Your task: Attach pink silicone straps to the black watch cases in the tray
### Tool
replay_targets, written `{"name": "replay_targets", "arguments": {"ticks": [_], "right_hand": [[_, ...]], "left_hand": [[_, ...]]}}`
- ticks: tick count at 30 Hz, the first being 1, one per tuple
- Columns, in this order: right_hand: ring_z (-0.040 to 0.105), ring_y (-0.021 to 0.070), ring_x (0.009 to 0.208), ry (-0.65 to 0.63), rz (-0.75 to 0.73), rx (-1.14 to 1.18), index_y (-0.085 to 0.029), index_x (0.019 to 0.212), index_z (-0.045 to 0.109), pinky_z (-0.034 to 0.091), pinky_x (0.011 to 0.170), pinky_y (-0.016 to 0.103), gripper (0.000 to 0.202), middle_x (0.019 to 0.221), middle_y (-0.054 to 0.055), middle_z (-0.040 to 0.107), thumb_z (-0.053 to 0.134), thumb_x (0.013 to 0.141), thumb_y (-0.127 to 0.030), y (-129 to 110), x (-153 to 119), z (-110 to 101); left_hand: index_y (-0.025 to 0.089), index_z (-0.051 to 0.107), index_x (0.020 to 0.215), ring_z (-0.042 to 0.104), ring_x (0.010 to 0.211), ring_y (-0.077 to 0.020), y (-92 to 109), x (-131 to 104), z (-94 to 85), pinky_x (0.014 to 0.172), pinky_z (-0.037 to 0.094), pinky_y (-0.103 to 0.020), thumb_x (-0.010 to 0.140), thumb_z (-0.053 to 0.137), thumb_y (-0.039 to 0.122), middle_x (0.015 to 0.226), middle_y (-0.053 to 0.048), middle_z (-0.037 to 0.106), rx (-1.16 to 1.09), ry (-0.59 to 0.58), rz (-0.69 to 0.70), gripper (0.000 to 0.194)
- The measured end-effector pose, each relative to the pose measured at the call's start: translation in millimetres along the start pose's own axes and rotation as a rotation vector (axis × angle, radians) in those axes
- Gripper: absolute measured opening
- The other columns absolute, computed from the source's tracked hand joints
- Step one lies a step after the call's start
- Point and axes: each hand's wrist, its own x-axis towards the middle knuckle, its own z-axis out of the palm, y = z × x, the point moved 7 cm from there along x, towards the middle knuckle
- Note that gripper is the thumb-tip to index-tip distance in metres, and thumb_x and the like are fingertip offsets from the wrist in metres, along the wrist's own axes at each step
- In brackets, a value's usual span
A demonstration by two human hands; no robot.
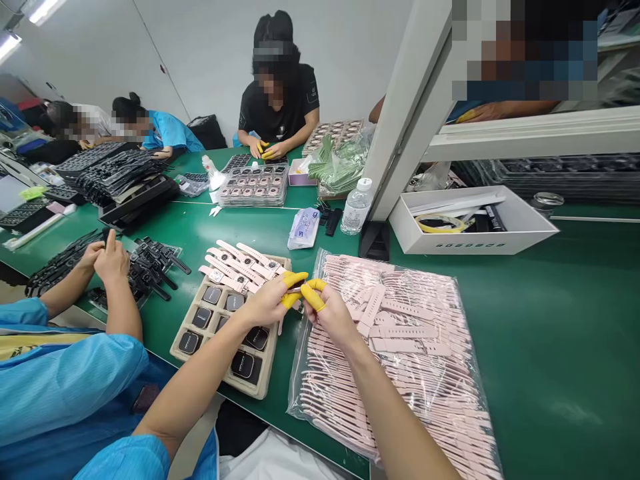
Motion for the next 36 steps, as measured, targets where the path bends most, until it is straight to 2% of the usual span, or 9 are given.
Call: {"name": "replay_targets", "arguments": {"ticks": [4, 8, 11, 15, 18, 22, 25, 31, 36], "right_hand": [[0.041, 0.0124, 0.047, 0.029, -0.107, -0.265, -0.024, 0.088, 0.062, 0.033, 0.044, 0.026, 0.045, 0.055, -0.005, 0.051, 0.071, 0.085, -0.068, -6, 3, -10], [0.045, 0.0158, 0.055, 0.007, -0.182, -0.426, -0.024, 0.09, 0.07, 0.037, 0.052, 0.029, 0.038, 0.062, -0.002, 0.055, 0.067, 0.091, -0.062, -13, 3, -14], [0.054, 0.0206, 0.068, -0.003, -0.272, -0.583, -0.025, 0.095, 0.074, 0.042, 0.062, 0.032, 0.028, 0.074, 0.002, 0.064, 0.066, 0.095, -0.052, -19, 2, -11], [0.059, 0.0228, 0.076, -0.057, -0.426, -0.775, -0.025, 0.08, 0.071, 0.043, 0.07, 0.035, 0.029, 0.082, 0.006, 0.065, 0.06, 0.099, -0.044, -25, -4, 5], [0.059, 0.0216, 0.072, -0.15, -0.457, -0.884, -0.024, 0.084, 0.07, 0.042, 0.067, 0.034, 0.031, 0.082, 0.006, 0.064, 0.053, 0.102, -0.042, -22, -12, 21], [0.058, 0.0199, 0.065, -0.336, -0.352, -1.048, -0.021, 0.118, 0.067, 0.039, 0.063, 0.031, 0.028, 0.078, 0.004, 0.068, 0.051, 0.102, -0.036, -10, -20, 38], [0.059, 0.0191, 0.065, -0.431, -0.317, -1.158, -0.02, 0.118, 0.066, 0.036, 0.062, 0.029, 0.025, 0.075, 0.003, 0.068, 0.053, 0.098, -0.029, -4, -22, 43], [0.055, 0.0171, 0.061, -0.438, -0.268, -1.232, -0.018, 0.113, 0.067, 0.032, 0.058, 0.028, 0.024, 0.073, 0.003, 0.067, 0.056, 0.097, -0.032, -3, -19, 37], [0.058, 0.018, 0.065, -0.427, -0.286, -1.253, -0.02, 0.103, 0.071, 0.033, 0.06, 0.029, 0.021, 0.077, 0.004, 0.07, 0.06, 0.096, -0.036, -6, -17, 34]], "left_hand": [[0.02, 0.048, 0.149, 0.064, 0.125, -0.029, -11, 1, -7.4, 0.108, 0.054, -0.046, 0.092, 0.051, 0.013, 0.134, -0.015, 0.065, 0.036, 0.084, -0.072, 0.058], [0.018, 0.054, 0.145, 0.068, 0.121, -0.0287, -11, 1, -44.2, 0.107, 0.054, -0.045, 0.092, 0.052, 0.011, 0.133, -0.014, 0.068, 0.04, 0.166, -0.193, 0.053], [0.02, 0.062, 0.135, 0.072, 0.106, -0.0282, -8, -6, -71.1, 0.094, 0.058, -0.04, 0.093, 0.06, 0.017, 0.117, -0.011, 0.075, 0.162, 0.072, -0.259, 0.043], [0.02, 0.074, 0.103, 0.071, 0.096, -0.027, -7, -24, -100.2, 0.088, 0.056, -0.035, 0.092, 0.058, 0.016, 0.098, -0.01, 0.075, 0.438, -0.062, -0.264, 0.019], [0.02, 0.072, 0.104, 0.07, 0.089, -0.0252, -12, -40, -115.7, 0.08, 0.053, -0.032, 0.095, 0.056, 0.022, 0.095, -0.009, 0.075, 0.477, -0.136, -0.326, 0.018], [0.02, 0.069, 0.106, 0.067, 0.086, -0.0234, -20, -56, -111.5, 0.075, 0.049, -0.03, 0.098, 0.052, 0.027, 0.098, -0.007, 0.073, 0.374, -0.347, -0.408, 0.02], [0.018, 0.074, 0.102, 0.065, 0.091, -0.0237, -26, -60, -97.2, 0.082, 0.049, -0.033, 0.098, 0.05, 0.021, 0.104, -0.01, 0.068, 0.405, -0.448, -0.359, 0.024], [0.018, 0.072, 0.104, 0.06, 0.101, -0.0273, -38, -62, -82.8, 0.098, 0.047, -0.045, 0.1, 0.052, 0.019, 0.109, -0.012, 0.062, 0.606, -0.258, -0.204, 0.02], [0.017, 0.065, 0.103, 0.057, 0.11, -0.0306, -33, -78, -92.7, 0.097, 0.048, -0.048, 0.101, 0.057, 0.029, 0.117, -0.015, 0.062, 0.728, -0.004, -0.178, 0.015]]}}
